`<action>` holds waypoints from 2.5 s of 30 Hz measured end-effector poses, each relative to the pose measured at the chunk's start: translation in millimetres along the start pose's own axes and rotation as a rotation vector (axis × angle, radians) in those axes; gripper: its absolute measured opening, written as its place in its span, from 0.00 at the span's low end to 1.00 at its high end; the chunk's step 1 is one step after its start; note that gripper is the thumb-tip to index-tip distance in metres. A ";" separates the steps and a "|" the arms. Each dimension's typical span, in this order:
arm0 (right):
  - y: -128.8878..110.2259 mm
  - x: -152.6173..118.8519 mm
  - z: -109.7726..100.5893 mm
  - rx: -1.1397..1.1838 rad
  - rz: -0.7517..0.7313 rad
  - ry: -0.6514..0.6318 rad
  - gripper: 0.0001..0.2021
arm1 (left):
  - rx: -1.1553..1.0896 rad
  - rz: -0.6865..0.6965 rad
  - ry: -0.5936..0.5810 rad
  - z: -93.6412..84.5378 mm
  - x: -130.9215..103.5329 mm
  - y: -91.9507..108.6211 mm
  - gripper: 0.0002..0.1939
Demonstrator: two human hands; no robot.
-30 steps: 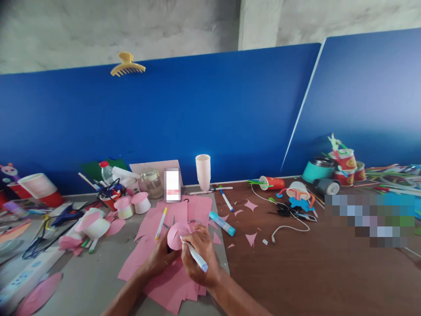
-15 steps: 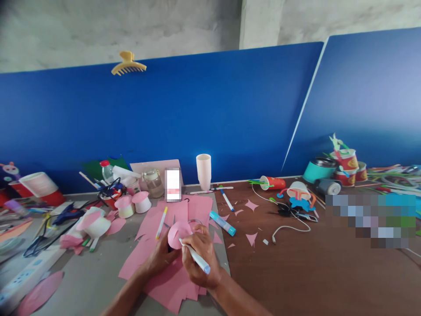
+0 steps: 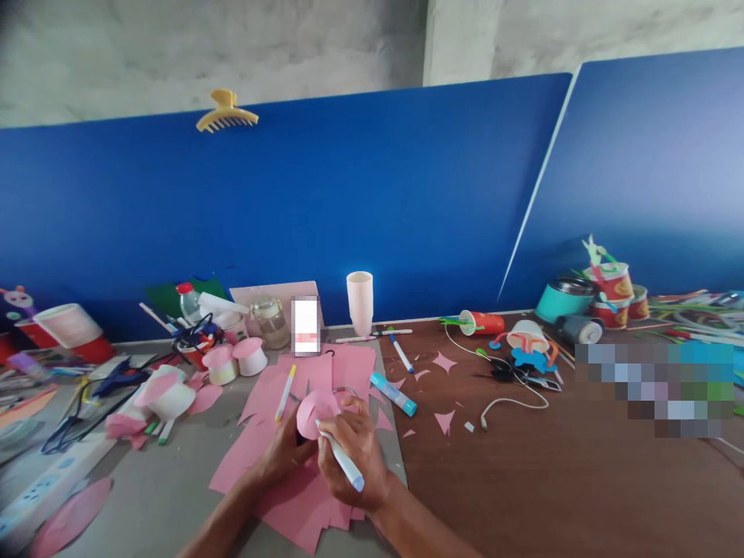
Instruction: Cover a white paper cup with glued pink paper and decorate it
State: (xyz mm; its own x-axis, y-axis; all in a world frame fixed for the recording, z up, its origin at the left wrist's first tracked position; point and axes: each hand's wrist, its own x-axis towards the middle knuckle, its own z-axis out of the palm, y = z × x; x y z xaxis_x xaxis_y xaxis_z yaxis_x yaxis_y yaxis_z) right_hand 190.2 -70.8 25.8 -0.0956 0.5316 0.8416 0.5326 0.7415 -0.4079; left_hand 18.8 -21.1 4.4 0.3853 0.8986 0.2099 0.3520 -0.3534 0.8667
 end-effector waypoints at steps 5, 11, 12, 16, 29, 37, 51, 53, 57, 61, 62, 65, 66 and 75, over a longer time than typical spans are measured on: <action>1.8 -0.1 1.5 -0.009 -0.036 0.023 0.15 | -0.019 0.007 -0.013 -0.6 0.4 -0.4 0.22; 1.8 -0.1 1.1 0.002 -0.040 0.006 0.16 | -0.019 -0.010 -0.014 -0.9 0.1 -6.5 0.23; 1.3 0.1 0.9 0.015 -0.042 0.003 0.16 | -0.020 -0.010 -0.013 -0.9 0.2 -6.3 0.23; 0.0 0.4 1.0 0.051 -0.037 -0.028 0.13 | -0.011 0.012 0.001 -0.5 1.2 -5.3 0.22; 2.7 -0.6 -1.2 0.022 -0.029 -0.032 0.15 | 0.007 -0.018 0.009 -0.5 0.2 -4.7 0.23; 0.7 1.9 1.4 0.025 -0.078 -0.046 0.15 | -0.010 -0.005 0.002 0.2 1.8 -5.4 0.22; 3.6 5.8 -5.2 -0.011 -0.048 -0.019 0.11 | 0.013 0.000 0.027 0.0 0.4 -5.8 0.22; 3.5 6.1 -5.6 -0.003 -0.036 -0.018 0.11 | -0.002 0.002 0.018 -0.3 0.7 -3.5 0.22; 3.8 6.4 -7.9 0.013 -0.032 0.023 0.10 | -0.024 -0.004 0.003 -0.4 0.7 -0.1 0.22; 5.8 6.4 -9.7 0.009 -0.004 0.052 0.07 | 0.022 -0.042 0.024 -0.4 0.6 -2.6 0.25; 6.1 6.4 -9.8 0.010 -0.002 0.057 0.07 | 0.026 -0.050 0.022 -0.4 0.7 -3.5 0.25; 5.9 6.4 -9.5 0.017 0.004 0.062 0.08 | 0.024 -0.052 0.012 -0.4 0.7 -5.0 0.25; 5.6 6.4 -9.4 0.020 0.007 0.060 0.08 | 0.026 -0.050 0.011 -0.4 0.6 -5.2 0.25; 7.6 5.7 -8.0 -0.018 -0.007 0.071 0.07 | 0.048 -0.026 -0.014 -0.6 0.6 -10.3 0.23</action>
State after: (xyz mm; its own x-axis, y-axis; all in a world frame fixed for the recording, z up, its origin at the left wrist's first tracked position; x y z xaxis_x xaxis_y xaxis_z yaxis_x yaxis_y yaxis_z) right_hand 200.4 -65.3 30.4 -0.0404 0.4955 0.8677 0.5474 0.7374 -0.3956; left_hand 14.9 -16.7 -4.0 0.3874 0.9041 0.1804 0.4028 -0.3420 0.8490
